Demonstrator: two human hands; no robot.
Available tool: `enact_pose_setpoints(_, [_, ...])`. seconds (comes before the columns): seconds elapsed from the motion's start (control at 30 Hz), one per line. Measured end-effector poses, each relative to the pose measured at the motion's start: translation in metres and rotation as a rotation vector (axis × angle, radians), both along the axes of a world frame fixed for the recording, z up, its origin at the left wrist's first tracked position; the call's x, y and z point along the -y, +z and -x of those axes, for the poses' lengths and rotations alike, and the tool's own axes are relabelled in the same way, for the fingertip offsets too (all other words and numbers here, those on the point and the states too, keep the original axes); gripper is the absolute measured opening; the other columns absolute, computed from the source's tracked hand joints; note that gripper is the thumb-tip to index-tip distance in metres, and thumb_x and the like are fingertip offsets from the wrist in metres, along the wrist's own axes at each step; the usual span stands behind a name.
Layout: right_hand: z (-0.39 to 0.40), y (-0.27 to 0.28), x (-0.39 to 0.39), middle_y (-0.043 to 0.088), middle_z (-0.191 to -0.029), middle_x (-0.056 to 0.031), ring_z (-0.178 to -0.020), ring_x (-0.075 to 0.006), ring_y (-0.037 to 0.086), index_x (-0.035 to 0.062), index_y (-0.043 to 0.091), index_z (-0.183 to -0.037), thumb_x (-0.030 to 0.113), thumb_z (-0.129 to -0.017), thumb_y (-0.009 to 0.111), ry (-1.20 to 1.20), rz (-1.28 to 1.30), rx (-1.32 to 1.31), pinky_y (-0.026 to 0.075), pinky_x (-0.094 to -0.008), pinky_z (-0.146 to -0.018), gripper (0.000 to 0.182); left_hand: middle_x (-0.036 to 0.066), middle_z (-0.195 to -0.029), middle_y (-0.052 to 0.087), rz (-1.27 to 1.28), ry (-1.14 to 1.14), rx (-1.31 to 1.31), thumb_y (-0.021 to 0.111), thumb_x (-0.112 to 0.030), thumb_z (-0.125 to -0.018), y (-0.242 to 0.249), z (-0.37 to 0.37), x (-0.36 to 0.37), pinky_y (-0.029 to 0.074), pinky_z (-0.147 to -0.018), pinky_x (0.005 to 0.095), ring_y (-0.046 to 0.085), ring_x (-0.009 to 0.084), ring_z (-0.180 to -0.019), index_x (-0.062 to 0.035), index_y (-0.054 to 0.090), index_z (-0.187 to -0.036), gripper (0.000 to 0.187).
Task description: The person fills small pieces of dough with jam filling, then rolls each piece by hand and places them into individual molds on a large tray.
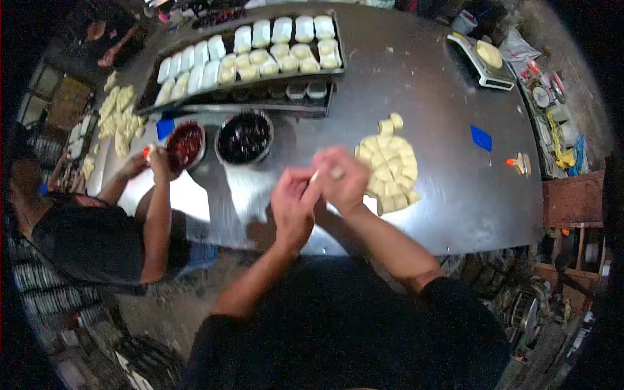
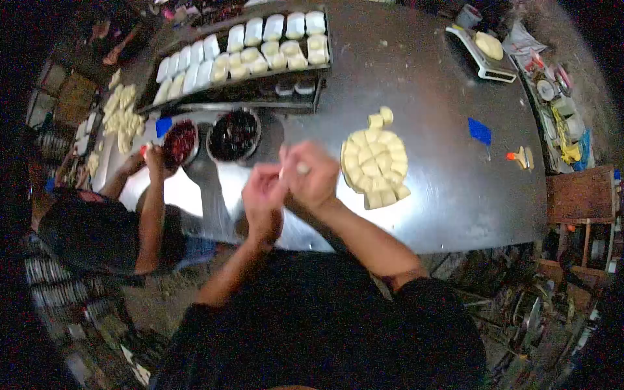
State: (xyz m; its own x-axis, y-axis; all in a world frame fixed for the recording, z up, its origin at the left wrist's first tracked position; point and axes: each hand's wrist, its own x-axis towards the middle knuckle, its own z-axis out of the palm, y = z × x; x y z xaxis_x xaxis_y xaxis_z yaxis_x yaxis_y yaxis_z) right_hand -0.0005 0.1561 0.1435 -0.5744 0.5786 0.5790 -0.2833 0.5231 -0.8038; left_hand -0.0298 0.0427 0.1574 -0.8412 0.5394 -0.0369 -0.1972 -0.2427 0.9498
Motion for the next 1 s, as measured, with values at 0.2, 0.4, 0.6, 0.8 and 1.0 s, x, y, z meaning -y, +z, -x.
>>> enact_pose_setpoints(0.2, [-0.007,0.052,0.004,0.068,-0.064,-0.0069,-0.058,-0.0084,0.059,-0.0019,0.07,-0.074,0.022,-0.093,0.062,-0.097,0.306,-0.168,0.048,-0.0266,-0.056,0.032,0.002,-0.064,0.052,0.084,0.316,-0.143,0.055,-0.043,-0.096,0.056,-0.013,-0.036,0.039,-0.058,0.0302,0.04,0.0134,-0.059,-0.0008,0.056,-0.067,0.051])
enact_pose_setpoints(0.4, [-0.025,0.023,0.056,0.063,-0.066,-0.0046,-0.056,-0.012,0.055,-0.0007,0.065,-0.077,0.021,-0.093,0.061,0.389,0.911,0.405,0.043,-0.0289,-0.055,0.027,0.005,-0.064,0.057,0.199,0.18,0.448,0.038,-0.065,-0.096,-0.033,0.02,0.039,0.04,-0.053,0.0298,0.047,0.0142,-0.053,-0.0052,0.056,-0.065,0.07])
enact_pose_setpoints(0.6, [0.12,-0.059,0.03,0.07,-0.081,-0.0171,-0.071,-0.0215,0.068,0.0103,0.074,-0.097,0.01,-0.079,0.062,0.669,-0.103,0.653,0.052,-0.0349,-0.065,0.022,0.018,-0.1,0.063,0.192,0.365,0.417,0.053,-0.036,-0.098,-0.134,0.132,0.118,0.059,-0.072,0.0383,0.067,0.0288,-0.085,0.0056,0.051,-0.119,0.047])
enact_pose_setpoints(0.8, [0.246,-0.108,0.076,0.068,-0.092,-0.0225,-0.086,-0.0392,0.067,0.0116,0.074,-0.097,0.008,-0.07,0.06,0.619,-0.799,0.85,0.051,-0.0476,-0.079,0.031,0.019,-0.093,0.063,0.045,0.533,0.526,0.058,-0.009,-0.093,-0.167,0.19,0.1,0.061,-0.061,0.0387,0.068,0.0295,-0.072,0.0076,0.052,-0.113,0.026])
enact_pose_setpoints(1.0, [0.23,-0.067,0.059,0.071,-0.096,-0.0189,-0.078,-0.0297,0.069,-0.0035,0.072,-0.089,0.008,-0.073,0.061,0.833,0.23,0.819,0.052,-0.0348,-0.065,0.022,0.019,-0.095,0.063,-0.029,0.412,0.577,0.054,-0.02,-0.097,-0.166,0.183,0.107,0.06,-0.072,0.0409,0.069,0.0326,-0.083,0.0102,0.049,-0.118,0.037])
